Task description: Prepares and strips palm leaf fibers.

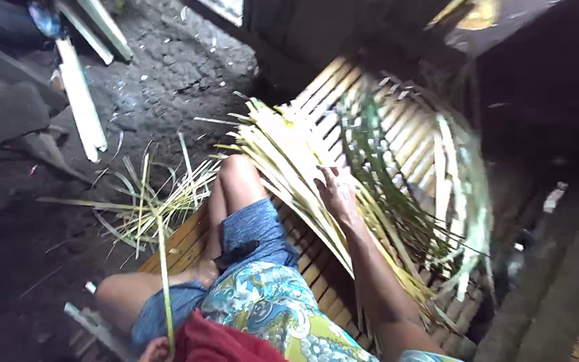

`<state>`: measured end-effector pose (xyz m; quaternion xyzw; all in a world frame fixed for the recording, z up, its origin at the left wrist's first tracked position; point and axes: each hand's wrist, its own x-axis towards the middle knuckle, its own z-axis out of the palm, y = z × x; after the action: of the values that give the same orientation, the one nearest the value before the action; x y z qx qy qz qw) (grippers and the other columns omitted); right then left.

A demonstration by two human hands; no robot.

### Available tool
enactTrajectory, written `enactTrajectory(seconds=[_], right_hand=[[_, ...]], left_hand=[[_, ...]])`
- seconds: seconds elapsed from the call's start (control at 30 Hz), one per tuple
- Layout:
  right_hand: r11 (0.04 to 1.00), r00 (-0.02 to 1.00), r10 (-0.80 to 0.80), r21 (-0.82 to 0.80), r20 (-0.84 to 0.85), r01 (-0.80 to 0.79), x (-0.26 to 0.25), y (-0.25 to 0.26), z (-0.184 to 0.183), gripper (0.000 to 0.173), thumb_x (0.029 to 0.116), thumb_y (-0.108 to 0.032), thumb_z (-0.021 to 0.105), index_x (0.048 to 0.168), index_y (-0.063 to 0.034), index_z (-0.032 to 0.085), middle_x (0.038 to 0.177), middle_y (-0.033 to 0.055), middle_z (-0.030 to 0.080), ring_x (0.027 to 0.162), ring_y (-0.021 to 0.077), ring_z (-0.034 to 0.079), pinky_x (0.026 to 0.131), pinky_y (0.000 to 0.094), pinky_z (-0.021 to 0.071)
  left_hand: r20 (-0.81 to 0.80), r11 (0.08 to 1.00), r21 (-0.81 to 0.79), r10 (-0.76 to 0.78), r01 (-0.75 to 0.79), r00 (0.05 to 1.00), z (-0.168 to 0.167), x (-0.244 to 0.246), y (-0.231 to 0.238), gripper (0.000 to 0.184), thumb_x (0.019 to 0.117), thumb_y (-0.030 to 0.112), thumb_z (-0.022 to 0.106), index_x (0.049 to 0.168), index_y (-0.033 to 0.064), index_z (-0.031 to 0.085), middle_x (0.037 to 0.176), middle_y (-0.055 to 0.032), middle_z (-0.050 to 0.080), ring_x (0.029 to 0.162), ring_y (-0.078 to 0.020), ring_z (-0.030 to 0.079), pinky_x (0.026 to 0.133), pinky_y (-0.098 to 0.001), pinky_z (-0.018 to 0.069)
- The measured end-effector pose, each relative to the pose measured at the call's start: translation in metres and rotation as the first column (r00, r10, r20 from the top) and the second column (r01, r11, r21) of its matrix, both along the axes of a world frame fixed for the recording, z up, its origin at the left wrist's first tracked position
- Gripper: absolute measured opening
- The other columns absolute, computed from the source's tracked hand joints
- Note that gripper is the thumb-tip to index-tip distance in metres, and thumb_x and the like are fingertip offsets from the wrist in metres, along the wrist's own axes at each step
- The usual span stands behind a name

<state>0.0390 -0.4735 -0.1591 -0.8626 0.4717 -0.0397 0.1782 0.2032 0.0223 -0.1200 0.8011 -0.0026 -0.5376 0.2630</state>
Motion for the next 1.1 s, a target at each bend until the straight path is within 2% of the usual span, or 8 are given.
enactTrajectory(seconds=[0.07, 0.2, 0.4, 0.6, 0.7, 0.8, 0.97, 1.1], right_hand=[[0.977, 0.977, 0.210, 0.015, 0.044, -0.211, 0.032, 0.036, 0.000, 0.034, 0.1033, -0.014, 0.059, 0.135, -0.0027, 0.063, 0.131, 0.0283, 0.062, 0.122, 0.0508, 0.057, 0.100, 0.0659, 0.0442], [0.815, 0.820, 0.559, 0.099, 0.123, -0.571, 0.069, 0.106, -0.007, 0.026, 0.1005, -0.011, 0.064, 0.124, -0.0007, 0.069, 0.114, 0.0276, 0.066, 0.108, 0.0485, 0.063, 0.091, 0.0628, 0.0499], [0.524, 0.526, 0.847, 0.293, -0.078, -0.800, 0.070, 0.163, -0.030, 0.017, 0.0946, -0.010, 0.071, 0.105, 0.0030, 0.074, 0.106, 0.0276, 0.066, 0.106, 0.0471, 0.063, 0.088, 0.0591, 0.0505], [0.409, 0.357, 0.911, 0.350, -0.205, -0.843, 0.082, 0.181, -0.038, 0.026, 0.0943, 0.007, 0.058, 0.117, 0.0029, 0.070, 0.112, 0.0279, 0.064, 0.111, 0.0464, 0.061, 0.089, 0.0574, 0.0486], [0.438, 0.401, 0.897, 0.480, -0.184, -0.760, 0.089, 0.170, -0.025, 0.028, 0.0969, -0.001, 0.061, 0.124, 0.0017, 0.068, 0.118, 0.0282, 0.063, 0.118, 0.0472, 0.058, 0.093, 0.0575, 0.0494], [0.456, 0.560, 0.829, 0.594, -0.011, -0.663, 0.090, 0.138, -0.001, 0.032, 0.0913, -0.012, 0.076, 0.122, -0.0041, 0.072, 0.115, 0.0238, 0.063, 0.112, 0.0423, 0.060, 0.091, 0.0574, 0.0501], [0.333, 0.668, 0.485, 0.587, 0.565, -0.738, 0.077, 0.101, 0.035, 0.015, 0.0899, -0.017, 0.067, 0.103, -0.0131, 0.061, 0.086, -0.0063, 0.059, 0.070, 0.0004, 0.057, 0.063, 0.0183, 0.0505], [0.160, 0.766, 0.370, 0.776, 0.526, -0.610, 0.093, 0.114, 0.076, 0.027, 0.1038, -0.029, 0.048, 0.108, -0.0131, 0.070, 0.061, -0.0088, 0.059, 0.050, 0.0004, 0.056, 0.050, 0.0163, 0.0509]], left_hand=[[-0.256, 0.975, 0.205, -0.028, 0.083, 0.966, 0.005, -0.022, 0.015, 0.039, 0.1030, -0.002, 0.051, 0.141, -0.0095, 0.047, 0.138, -0.0241, 0.056, 0.125, -0.0282, 0.057, 0.108, -0.0425, 0.0447], [-0.209, 0.982, -0.106, -0.173, 0.153, 0.962, -0.086, -0.087, 0.108, 0.037, 0.1020, 0.018, 0.058, 0.132, -0.0038, 0.060, 0.123, -0.0232, 0.066, 0.114, -0.0313, 0.066, 0.102, -0.0486, 0.0527], [0.142, 0.945, 0.295, -0.193, 0.145, 0.971, 0.016, 0.005, -0.010, 0.044, 0.1054, 0.031, 0.057, 0.128, -0.0072, 0.061, 0.119, -0.0292, 0.066, 0.116, -0.0442, 0.063, 0.102, -0.0612, 0.0464], [0.271, 0.986, -0.082, 0.165, -0.148, 0.948, -0.076, 0.083, -0.101, 0.074, 0.1076, 0.041, 0.050, 0.159, -0.0046, 0.021, 0.148, -0.0337, 0.046, 0.136, -0.0459, 0.049, 0.113, -0.0595, 0.0383], [-0.048, 0.931, -0.227, 0.283, -0.286, 0.958, -0.109, 0.091, -0.139, 0.058, 0.1109, 0.032, 0.044, 0.155, -0.0014, 0.028, 0.134, -0.0237, 0.057, 0.102, -0.0276, 0.066, 0.089, -0.0412, 0.0549], [-0.194, 0.796, -0.411, 0.400, -0.445, 0.896, -0.099, 0.081, -0.153, 0.036, 0.1101, 0.014, 0.043, 0.145, 0.0040, 0.046, 0.093, -0.0045, 0.061, 0.057, -0.0046, 0.051, 0.053, -0.0184, 0.0449], [-0.198, 0.636, -0.655, 0.376, -0.408, 0.905, -0.013, 0.060, -0.137, 0.028, 0.1046, 0.004, 0.038, 0.128, 0.0088, 0.054, 0.100, -0.0003, 0.065, 0.058, -0.0014, 0.054, 0.052, -0.0147, 0.0476], [-0.107, 0.580, -0.759, 0.335, -0.294, 0.936, 0.047, 0.025, -0.130, 0.024, 0.1086, 0.014, 0.038, 0.115, 0.0064, 0.060, 0.082, 0.0023, 0.067, 0.054, 0.0027, 0.051, 0.050, -0.0122, 0.0435]])
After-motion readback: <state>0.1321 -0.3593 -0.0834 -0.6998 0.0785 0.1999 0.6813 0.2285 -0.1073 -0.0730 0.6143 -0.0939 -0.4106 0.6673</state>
